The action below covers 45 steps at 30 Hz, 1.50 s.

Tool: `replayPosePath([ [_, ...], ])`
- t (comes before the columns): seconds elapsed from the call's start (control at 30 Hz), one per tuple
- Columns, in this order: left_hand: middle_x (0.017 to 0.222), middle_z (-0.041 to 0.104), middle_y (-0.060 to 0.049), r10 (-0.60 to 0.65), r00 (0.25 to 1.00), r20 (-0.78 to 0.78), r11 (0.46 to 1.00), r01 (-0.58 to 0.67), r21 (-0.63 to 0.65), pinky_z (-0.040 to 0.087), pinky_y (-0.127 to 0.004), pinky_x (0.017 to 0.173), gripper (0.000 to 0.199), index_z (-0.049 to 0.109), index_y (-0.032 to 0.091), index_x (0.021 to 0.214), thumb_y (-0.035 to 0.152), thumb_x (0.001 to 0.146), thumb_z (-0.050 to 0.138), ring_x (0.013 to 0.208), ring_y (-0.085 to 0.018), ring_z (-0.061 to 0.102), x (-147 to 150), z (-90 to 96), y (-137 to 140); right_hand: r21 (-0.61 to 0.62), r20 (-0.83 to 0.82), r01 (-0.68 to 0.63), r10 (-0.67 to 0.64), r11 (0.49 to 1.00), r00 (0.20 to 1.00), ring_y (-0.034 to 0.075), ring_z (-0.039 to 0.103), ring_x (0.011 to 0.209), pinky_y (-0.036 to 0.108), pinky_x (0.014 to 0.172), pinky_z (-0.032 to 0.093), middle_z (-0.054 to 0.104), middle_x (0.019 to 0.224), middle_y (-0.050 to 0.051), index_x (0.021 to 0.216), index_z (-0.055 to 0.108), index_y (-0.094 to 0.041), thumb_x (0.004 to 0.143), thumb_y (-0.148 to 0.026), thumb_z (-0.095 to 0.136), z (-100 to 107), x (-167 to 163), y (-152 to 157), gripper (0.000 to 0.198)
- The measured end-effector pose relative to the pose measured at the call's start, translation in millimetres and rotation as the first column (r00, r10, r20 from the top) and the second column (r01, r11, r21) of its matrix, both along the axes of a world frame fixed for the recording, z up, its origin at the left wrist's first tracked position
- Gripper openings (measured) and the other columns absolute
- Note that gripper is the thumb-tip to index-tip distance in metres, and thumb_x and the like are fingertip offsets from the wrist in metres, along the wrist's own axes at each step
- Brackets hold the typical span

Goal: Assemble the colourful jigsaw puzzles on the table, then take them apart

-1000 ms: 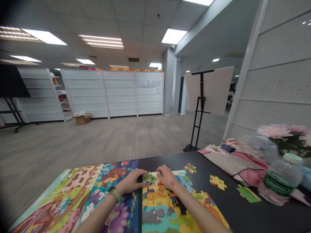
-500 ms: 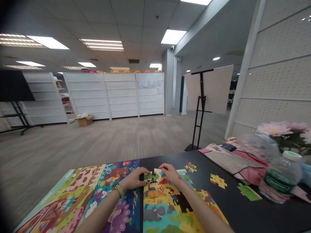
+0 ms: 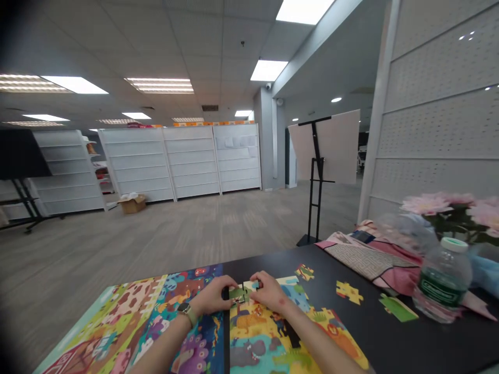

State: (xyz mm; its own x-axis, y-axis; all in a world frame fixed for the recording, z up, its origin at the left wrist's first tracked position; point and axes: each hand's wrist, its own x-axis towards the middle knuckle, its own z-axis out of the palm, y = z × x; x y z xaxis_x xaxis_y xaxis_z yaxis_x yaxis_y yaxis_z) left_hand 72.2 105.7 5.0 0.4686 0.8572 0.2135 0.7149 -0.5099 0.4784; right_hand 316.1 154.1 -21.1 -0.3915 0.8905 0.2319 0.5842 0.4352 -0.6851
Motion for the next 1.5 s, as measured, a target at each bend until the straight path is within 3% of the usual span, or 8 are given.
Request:
replayPosePath([
  [0.2, 0.119, 0.064, -0.004, -0.053, 0.998, -0.041, 0.998, 0.052, -0.027, 0.046, -0.030, 0.097, 0.019, 0.079, 0.027, 0.099, 0.030, 0.083, 0.071, 0.108, -0.022, 0.061, -0.4, 0.9, -1.5, 0.024, 0.038, -0.007, 0.006, 1.000, 0.999, 0.015, 0.057, 0.075, 0.024, 0.067, 0.043, 0.062, 0.090, 0.000, 0.101, 0.069, -0.021, 0.066, -0.021, 0.072, -3.3, 0.7, 1.9, 0.035],
  [0.47, 0.115, 0.065, -0.005, 0.062, 0.989, -0.136, 0.998, -0.059, 0.021, 0.046, -0.034, 0.097, 0.027, 0.077, 0.027, 0.093, 0.016, 0.086, 0.053, 0.109, -0.024, 0.058, 19.6, 10.9, -23.8, 0.163, 0.140, -0.128, 0.105, 0.978, 0.985, 0.024, 0.056, 0.108, 0.033, 0.096, 0.043, 0.066, 0.109, 0.008, 0.093, 0.071, -0.019, 0.076, -0.021, 0.064, 5.8, 2.0, -9.6, 0.019],
  [0.57, 0.113, 0.065, -0.011, 0.168, 0.972, -0.162, 0.986, -0.163, 0.044, 0.046, -0.041, 0.095, 0.025, 0.072, 0.023, 0.106, 0.029, 0.089, 0.053, 0.108, -0.030, 0.057, 43.1, 4.7, -46.7, 0.188, 0.201, -0.199, 0.161, 0.962, 0.966, 0.025, 0.056, 0.109, 0.035, 0.096, 0.042, 0.068, 0.106, 0.008, 0.092, 0.072, -0.020, 0.082, -0.022, 0.061, 11.8, 0.3, -18.7, 0.015],
  [0.73, 0.155, 0.040, -0.019, 0.268, 0.935, -0.231, 0.963, -0.263, 0.052, 0.028, -0.054, 0.115, 0.062, 0.049, 0.018, 0.146, 0.052, 0.094, 0.048, 0.143, -0.040, 0.032, 71.6, -19.3, -76.2, 0.172, 0.288, -0.238, 0.182, 0.956, 0.940, 0.028, 0.053, 0.125, 0.042, 0.105, 0.037, 0.069, 0.125, 0.009, 0.110, 0.072, -0.024, 0.092, -0.027, 0.053, 11.2, 2.4, -33.6, 0.026],
  [0.9, 0.157, 0.040, -0.014, 0.318, 0.905, -0.282, 0.948, -0.310, 0.071, 0.026, -0.057, 0.116, 0.058, 0.049, 0.026, 0.148, 0.052, 0.097, 0.043, 0.148, -0.036, 0.030, 69.0, -35.5, -79.0, 0.155, 0.292, -0.010, -0.036, 0.988, 0.956, 0.027, 0.041, 0.140, 0.044, 0.116, 0.030, 0.051, 0.151, 0.011, 0.142, 0.054, -0.022, 0.095, -0.023, 0.046, 14.7, 64.0, -9.7, 0.048],
  [1.0, 0.160, 0.036, -0.012, 0.323, 0.909, -0.264, 0.946, -0.314, 0.077, 0.026, -0.056, 0.116, 0.058, 0.048, 0.028, 0.148, 0.051, 0.096, 0.046, 0.150, -0.036, 0.026, 65.5, -37.2, -76.7, 0.131, 0.295, 0.175, -0.207, 0.976, 0.933, 0.030, 0.046, 0.136, 0.050, 0.116, 0.031, 0.054, 0.144, 0.020, 0.140, 0.054, -0.013, 0.095, -0.019, 0.046, 24.1, 124.4, 12.6, 0.046],
  [1.1, 0.163, 0.032, -0.008, 0.230, 0.953, -0.197, 0.973, -0.218, 0.081, 0.021, -0.056, 0.120, 0.062, 0.039, 0.032, 0.154, 0.056, 0.097, 0.045, 0.151, -0.036, 0.020, 66.1, -33.6, -76.0, 0.066, 0.329, 0.185, -0.197, 0.981, 0.924, 0.029, 0.056, 0.126, 0.051, 0.109, 0.041, 0.061, 0.135, 0.014, 0.134, 0.057, -0.017, 0.094, -0.027, 0.060, 28.3, 162.6, 28.8, 0.041],
  [1.5, 0.162, 0.032, -0.009, 0.148, 0.973, -0.176, 0.988, -0.155, -0.026, 0.016, -0.057, 0.122, 0.067, 0.043, 0.033, 0.151, 0.062, 0.092, 0.055, 0.151, -0.036, 0.023, 70.2, -12.5, -81.1, -0.145, 0.366, 0.287, -0.218, 0.947, 0.904, 0.020, 0.066, 0.098, 0.041, 0.086, 0.056, 0.066, 0.115, 0.006, 0.115, 0.064, -0.016, 0.096, -0.038, 0.063, 26.6, 179.0, 66.3, 0.029],
])
